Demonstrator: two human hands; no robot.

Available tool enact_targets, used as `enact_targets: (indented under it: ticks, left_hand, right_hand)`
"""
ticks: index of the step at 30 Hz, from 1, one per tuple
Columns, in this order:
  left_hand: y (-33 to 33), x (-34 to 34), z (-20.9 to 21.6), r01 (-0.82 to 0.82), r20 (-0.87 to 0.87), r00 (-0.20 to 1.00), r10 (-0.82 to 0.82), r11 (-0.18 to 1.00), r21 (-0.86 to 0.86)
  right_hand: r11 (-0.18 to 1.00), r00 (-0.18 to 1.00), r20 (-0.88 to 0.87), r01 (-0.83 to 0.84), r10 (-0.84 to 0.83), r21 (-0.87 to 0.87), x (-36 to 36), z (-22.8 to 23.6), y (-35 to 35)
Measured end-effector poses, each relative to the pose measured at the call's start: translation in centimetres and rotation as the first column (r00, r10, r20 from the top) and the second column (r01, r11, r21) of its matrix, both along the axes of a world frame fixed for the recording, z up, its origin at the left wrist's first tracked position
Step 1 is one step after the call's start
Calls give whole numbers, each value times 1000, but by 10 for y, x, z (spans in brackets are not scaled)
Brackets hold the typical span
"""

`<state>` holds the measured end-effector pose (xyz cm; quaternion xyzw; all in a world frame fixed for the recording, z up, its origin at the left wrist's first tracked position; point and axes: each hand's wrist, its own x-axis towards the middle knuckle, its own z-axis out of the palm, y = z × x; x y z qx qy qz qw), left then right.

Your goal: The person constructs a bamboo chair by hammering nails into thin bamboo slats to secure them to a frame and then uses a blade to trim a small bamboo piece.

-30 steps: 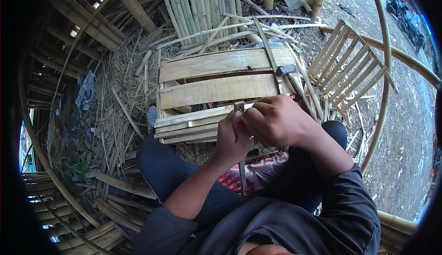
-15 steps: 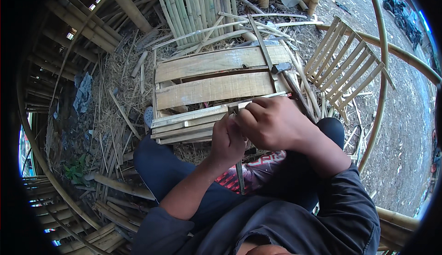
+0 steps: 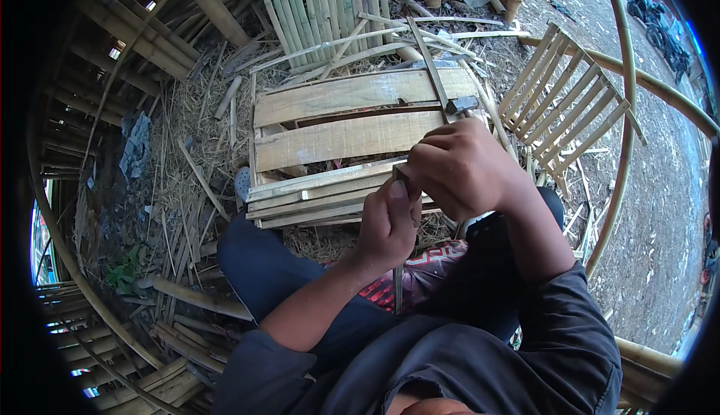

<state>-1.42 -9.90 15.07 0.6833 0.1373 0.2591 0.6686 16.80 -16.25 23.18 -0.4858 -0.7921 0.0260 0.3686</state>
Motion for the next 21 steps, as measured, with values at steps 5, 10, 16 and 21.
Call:
enact_targets:
  ticks: [5,10,16,21]
  left_hand:
    - [8,3,-11,-154,73,987,141,961,230]
    - [13,-4,-13,-93,-57,994,92,995,-24]
    - [12,7,-6,7,-22,1000,-7,1000,-21]
    - [3,3,-14,-48,-16,999,49,998,28]
  right_hand:
    - [923,846,376,375,-378,85,-51,-9,-19]
    - [937,907,238,324,-348,133,-27,-36,-8]
    - [998,977,-203,54,-56,-18,16,-36,6]
    - [983,975,162,135,-155,126,-16,-16,-12]
